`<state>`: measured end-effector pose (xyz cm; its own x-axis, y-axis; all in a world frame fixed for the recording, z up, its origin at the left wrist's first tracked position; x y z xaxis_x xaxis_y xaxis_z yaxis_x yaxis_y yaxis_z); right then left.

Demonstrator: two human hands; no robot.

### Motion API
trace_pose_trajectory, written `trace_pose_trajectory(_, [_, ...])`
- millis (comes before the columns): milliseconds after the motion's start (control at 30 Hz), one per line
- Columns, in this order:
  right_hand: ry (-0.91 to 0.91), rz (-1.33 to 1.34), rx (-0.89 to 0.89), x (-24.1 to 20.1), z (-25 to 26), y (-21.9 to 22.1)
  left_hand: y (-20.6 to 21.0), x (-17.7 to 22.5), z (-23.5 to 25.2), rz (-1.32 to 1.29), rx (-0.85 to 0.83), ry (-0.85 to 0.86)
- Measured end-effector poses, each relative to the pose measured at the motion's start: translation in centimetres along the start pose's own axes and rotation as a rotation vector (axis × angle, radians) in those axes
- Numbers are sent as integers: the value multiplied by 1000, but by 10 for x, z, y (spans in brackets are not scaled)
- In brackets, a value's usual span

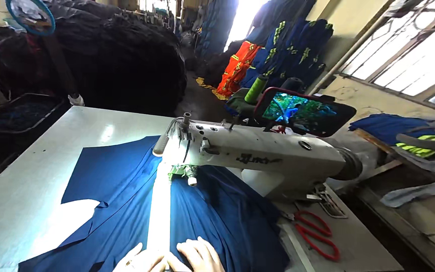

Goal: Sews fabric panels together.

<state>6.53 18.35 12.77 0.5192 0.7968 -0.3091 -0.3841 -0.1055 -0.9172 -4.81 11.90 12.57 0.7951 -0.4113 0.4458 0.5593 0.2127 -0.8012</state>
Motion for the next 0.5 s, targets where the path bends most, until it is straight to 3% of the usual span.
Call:
trace_pose_trajectory(167, [45, -48, -32, 20, 41, 1, 7, -37, 35, -7, -185, -85])
trace_pose_trajectory(367, [106, -160, -39, 48, 92, 9, 7, -88, 76, 100, -121, -56])
trace_pose_trajectory(500, [211, -175, -222, 70, 120, 24, 6, -119, 106, 97, -188, -87])
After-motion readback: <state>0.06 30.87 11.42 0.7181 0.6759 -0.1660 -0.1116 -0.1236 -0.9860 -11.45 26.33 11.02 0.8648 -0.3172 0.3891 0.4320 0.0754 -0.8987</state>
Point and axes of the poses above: each hand's wrist, its own z-axis towards the middle knuckle, its own y-axis out of the palm, x = y × z, the point moved 10 cm from there along z, towards the middle knuckle, and after that the axes turned 5 degrees about y, right-handed, at the moved point
